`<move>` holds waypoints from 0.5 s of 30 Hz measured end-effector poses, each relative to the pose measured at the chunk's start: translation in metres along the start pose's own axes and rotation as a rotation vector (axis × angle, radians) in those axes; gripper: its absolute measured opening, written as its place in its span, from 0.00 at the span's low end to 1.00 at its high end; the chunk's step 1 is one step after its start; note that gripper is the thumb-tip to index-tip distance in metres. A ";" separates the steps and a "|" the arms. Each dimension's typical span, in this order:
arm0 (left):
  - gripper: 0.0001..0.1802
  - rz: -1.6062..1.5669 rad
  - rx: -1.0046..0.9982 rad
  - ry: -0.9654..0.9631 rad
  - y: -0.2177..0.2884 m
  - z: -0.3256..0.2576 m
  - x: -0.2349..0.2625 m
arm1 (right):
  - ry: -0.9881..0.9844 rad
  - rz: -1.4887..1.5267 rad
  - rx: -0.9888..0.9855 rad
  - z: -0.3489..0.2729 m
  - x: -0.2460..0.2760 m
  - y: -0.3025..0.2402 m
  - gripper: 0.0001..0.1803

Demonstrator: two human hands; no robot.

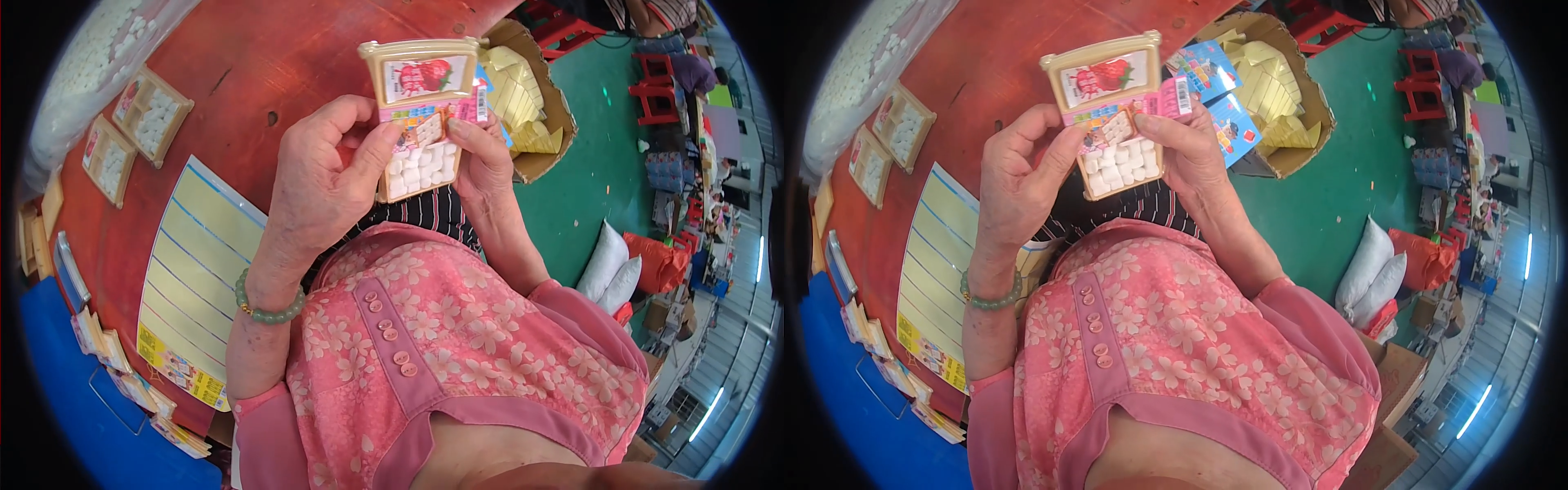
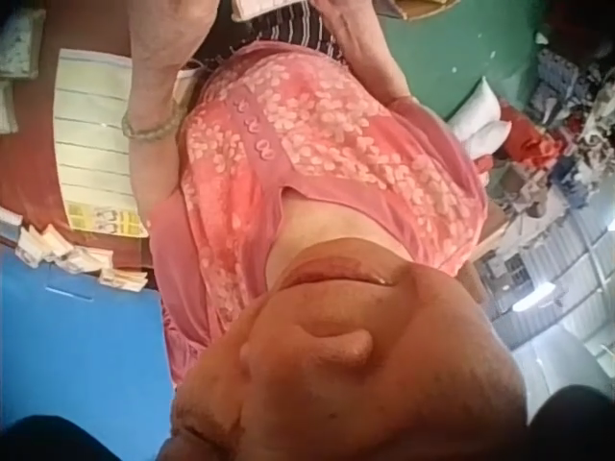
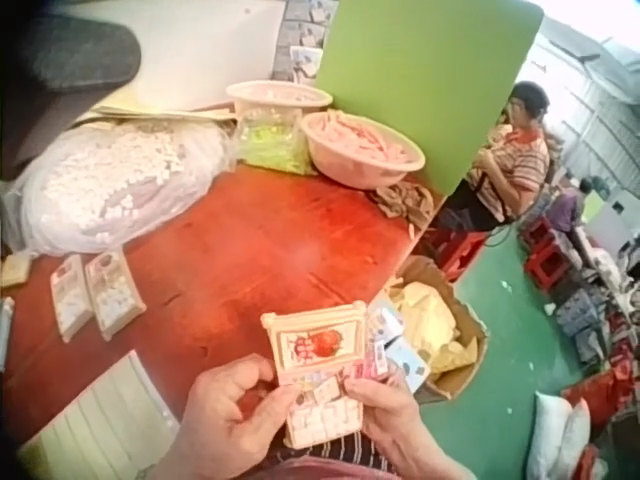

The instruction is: Apply adhesive labels to small plastic trays filled with marshmallows.

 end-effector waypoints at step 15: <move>0.15 -0.030 0.042 -0.028 0.007 -0.008 -0.004 | -0.108 0.053 0.023 -0.018 -0.013 -0.021 0.13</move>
Point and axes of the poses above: each hand's wrist, its own z-axis towards the middle knuckle, its own x-axis out of the back of the hand, y = z × x, the point moved 5 cm from there along z, towards the middle knuckle, and after that the axes turned 10 degrees about y, right-handed, at the moved point
